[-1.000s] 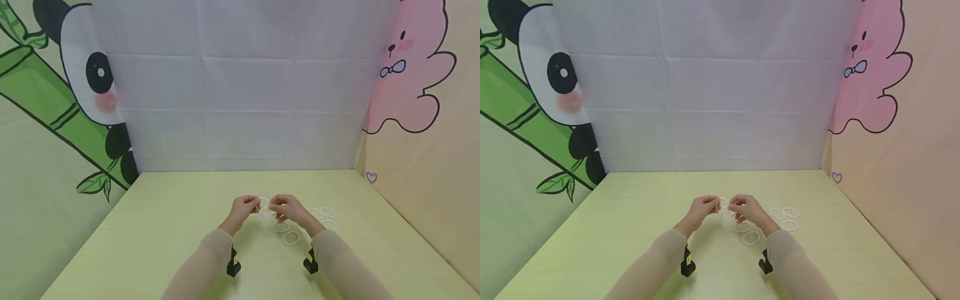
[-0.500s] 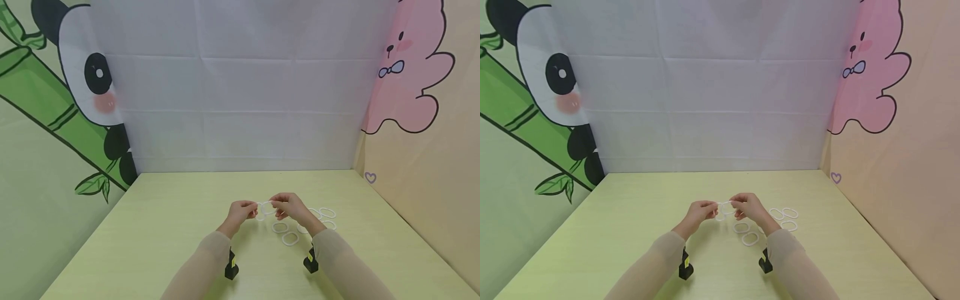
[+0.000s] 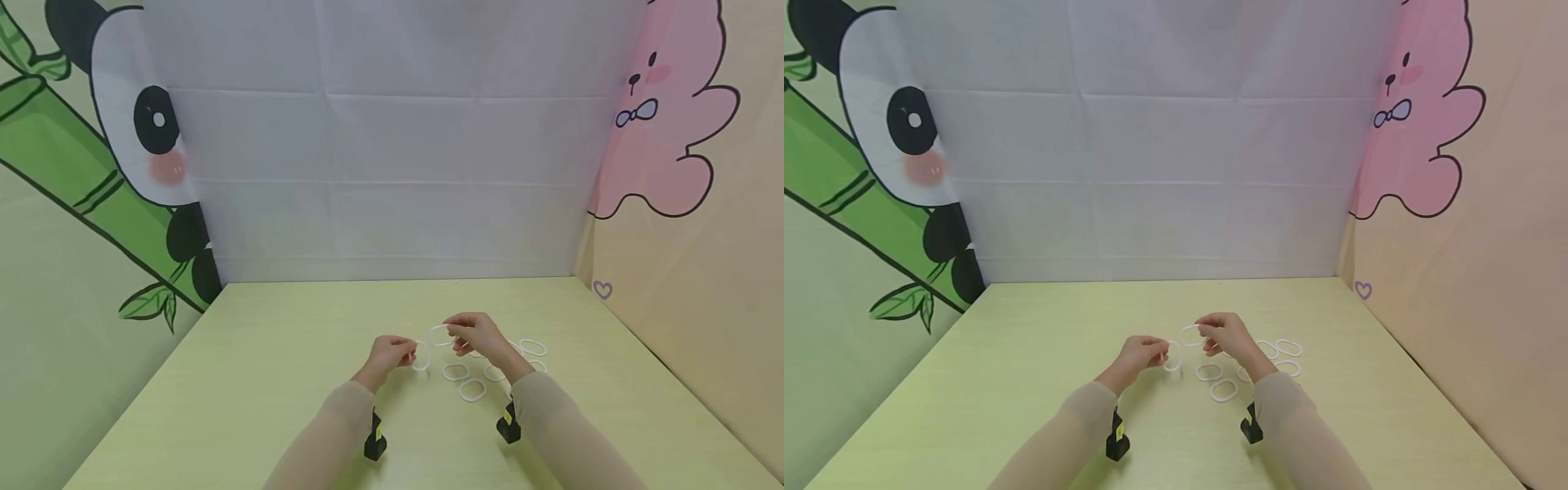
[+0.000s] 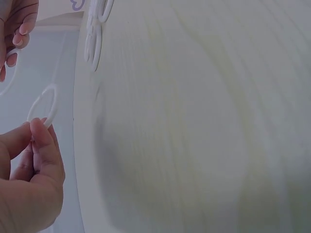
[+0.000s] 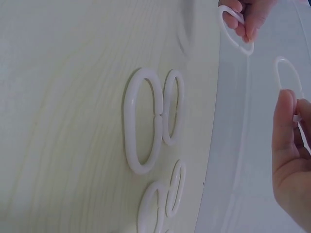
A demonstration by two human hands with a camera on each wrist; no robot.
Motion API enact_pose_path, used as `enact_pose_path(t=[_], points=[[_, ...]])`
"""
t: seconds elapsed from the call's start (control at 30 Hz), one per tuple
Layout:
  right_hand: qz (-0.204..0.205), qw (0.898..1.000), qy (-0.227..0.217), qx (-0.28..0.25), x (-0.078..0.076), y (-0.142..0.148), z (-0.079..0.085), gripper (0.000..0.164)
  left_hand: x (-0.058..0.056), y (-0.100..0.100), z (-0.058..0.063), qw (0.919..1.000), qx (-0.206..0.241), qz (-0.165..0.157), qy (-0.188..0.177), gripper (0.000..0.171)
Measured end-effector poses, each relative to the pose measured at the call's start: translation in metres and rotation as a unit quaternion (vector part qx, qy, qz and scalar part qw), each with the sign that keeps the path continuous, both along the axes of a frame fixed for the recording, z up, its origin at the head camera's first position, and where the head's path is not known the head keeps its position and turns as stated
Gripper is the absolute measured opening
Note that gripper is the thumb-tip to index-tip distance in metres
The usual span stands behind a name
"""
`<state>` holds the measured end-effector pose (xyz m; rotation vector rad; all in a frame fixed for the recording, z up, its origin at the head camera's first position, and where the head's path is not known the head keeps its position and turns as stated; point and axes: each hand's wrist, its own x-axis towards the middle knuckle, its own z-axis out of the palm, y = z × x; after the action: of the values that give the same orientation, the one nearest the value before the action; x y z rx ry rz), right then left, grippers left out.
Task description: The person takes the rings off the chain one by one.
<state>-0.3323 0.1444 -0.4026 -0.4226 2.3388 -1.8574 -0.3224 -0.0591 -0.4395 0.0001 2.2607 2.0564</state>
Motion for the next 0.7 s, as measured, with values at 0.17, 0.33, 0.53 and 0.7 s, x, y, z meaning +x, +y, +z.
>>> enact_pose_path(t=[0.17,0.33,0.53,0.7], points=[[0.011,1.0,0.015,-0.012,0.001,0.001,0.0,0.024,0.002,-0.002,-0.002,0.9999,-0.011,0.002,-0.011,0.019],[-0.003,1.0,-0.002,-0.01,0.001,0.0,0.0,0.024,0.002,-0.006,-0.004,0.9991,-0.034,0.01,-0.024,0.017],[-0.01,1.0,-0.006,-0.005,-0.001,0.0,-0.001,0.027,-0.001,-0.01,-0.01,0.9967,-0.068,0.017,-0.041,0.013],[-0.011,1.0,-0.012,-0.004,-0.001,0.0,-0.002,0.028,-0.002,-0.012,-0.012,0.9942,-0.1,0.013,-0.037,0.011]])
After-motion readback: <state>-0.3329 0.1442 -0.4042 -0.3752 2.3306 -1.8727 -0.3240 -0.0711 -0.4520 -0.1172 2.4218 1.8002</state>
